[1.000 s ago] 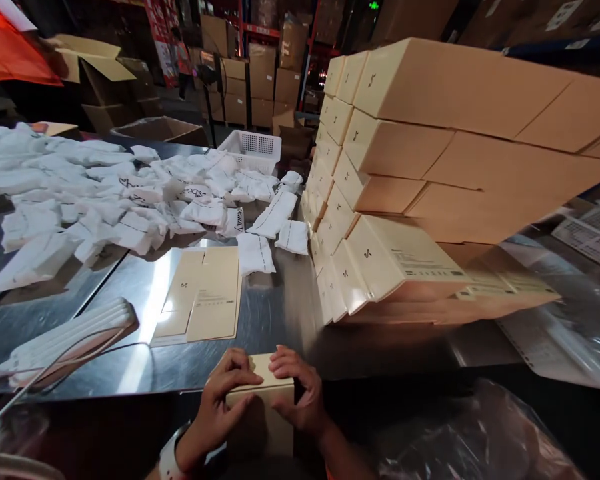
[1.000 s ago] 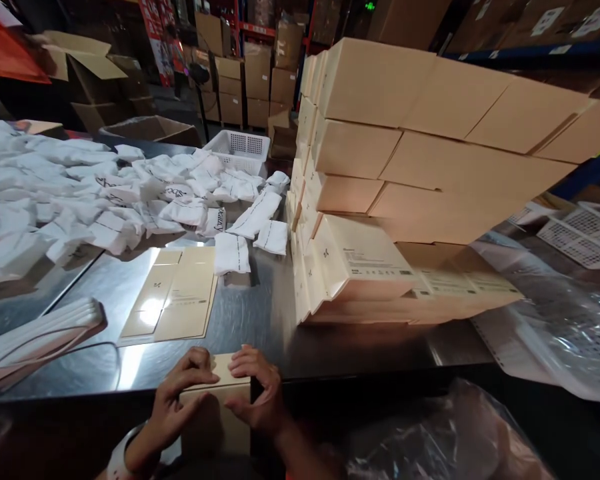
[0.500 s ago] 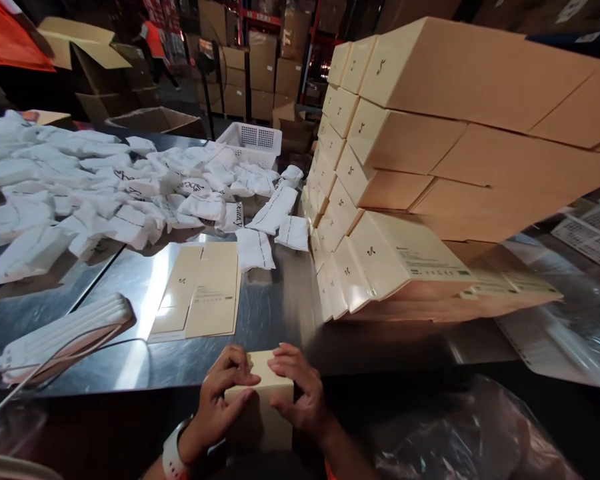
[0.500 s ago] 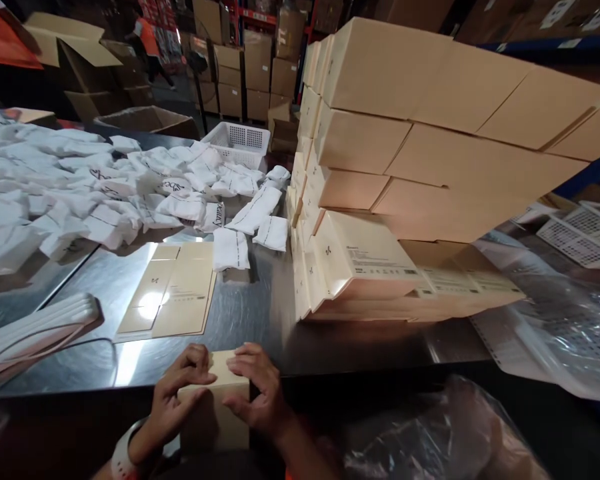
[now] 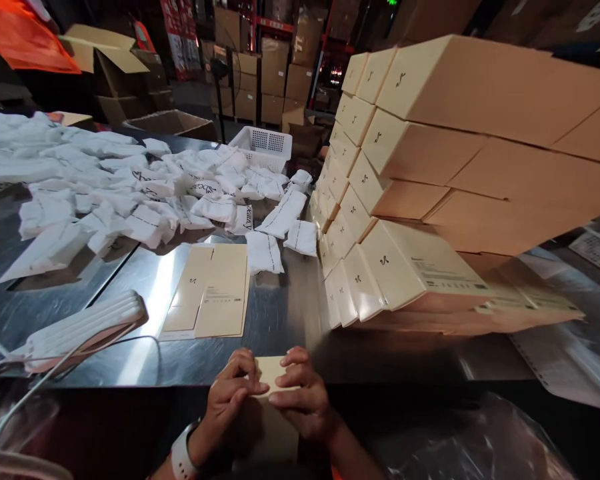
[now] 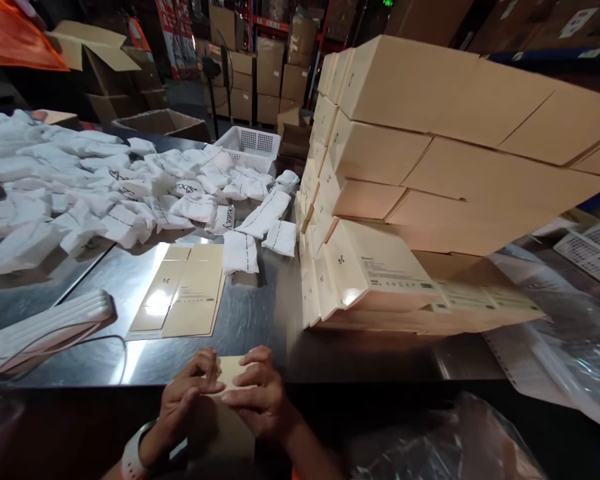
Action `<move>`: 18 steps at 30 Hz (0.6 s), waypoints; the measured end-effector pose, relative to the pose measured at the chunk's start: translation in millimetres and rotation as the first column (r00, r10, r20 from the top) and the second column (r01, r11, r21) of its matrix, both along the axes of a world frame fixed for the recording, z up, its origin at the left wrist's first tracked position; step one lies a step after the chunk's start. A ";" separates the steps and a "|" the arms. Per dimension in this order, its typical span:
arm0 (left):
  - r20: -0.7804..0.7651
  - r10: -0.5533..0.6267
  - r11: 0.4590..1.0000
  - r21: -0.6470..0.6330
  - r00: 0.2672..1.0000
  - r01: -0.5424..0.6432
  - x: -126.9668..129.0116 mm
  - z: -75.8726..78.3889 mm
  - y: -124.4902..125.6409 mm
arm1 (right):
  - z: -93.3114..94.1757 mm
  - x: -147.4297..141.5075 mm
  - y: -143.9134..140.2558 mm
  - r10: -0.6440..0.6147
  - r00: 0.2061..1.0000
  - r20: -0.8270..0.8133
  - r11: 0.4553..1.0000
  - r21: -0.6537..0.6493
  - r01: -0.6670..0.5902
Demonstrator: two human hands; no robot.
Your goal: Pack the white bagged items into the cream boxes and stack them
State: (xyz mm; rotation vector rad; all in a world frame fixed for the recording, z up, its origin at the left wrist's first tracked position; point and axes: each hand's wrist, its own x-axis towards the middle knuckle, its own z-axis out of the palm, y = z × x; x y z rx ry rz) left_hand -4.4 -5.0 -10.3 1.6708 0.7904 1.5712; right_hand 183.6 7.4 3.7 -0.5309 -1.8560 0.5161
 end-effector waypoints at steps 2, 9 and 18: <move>0.021 0.026 1.000 -0.008 0.999 -0.026 0.5 -4.0 -2.9 | 1.8 5.1 -2.8 -0.010 1.000 0.026 1.000 0.009 0.010; -0.191 0.000 1.000 0.006 0.982 0.001 -23.3 -12.3 -18.1 | 48.2 7.2 75.1 -0.294 0.934 0.201 0.943 -0.097 0.317; 0.244 0.318 0.863 -0.475 0.916 -0.173 -79.0 -27.1 -19.3 | 43.3 -70.6 192.2 -0.275 0.894 0.354 0.860 -0.325 0.394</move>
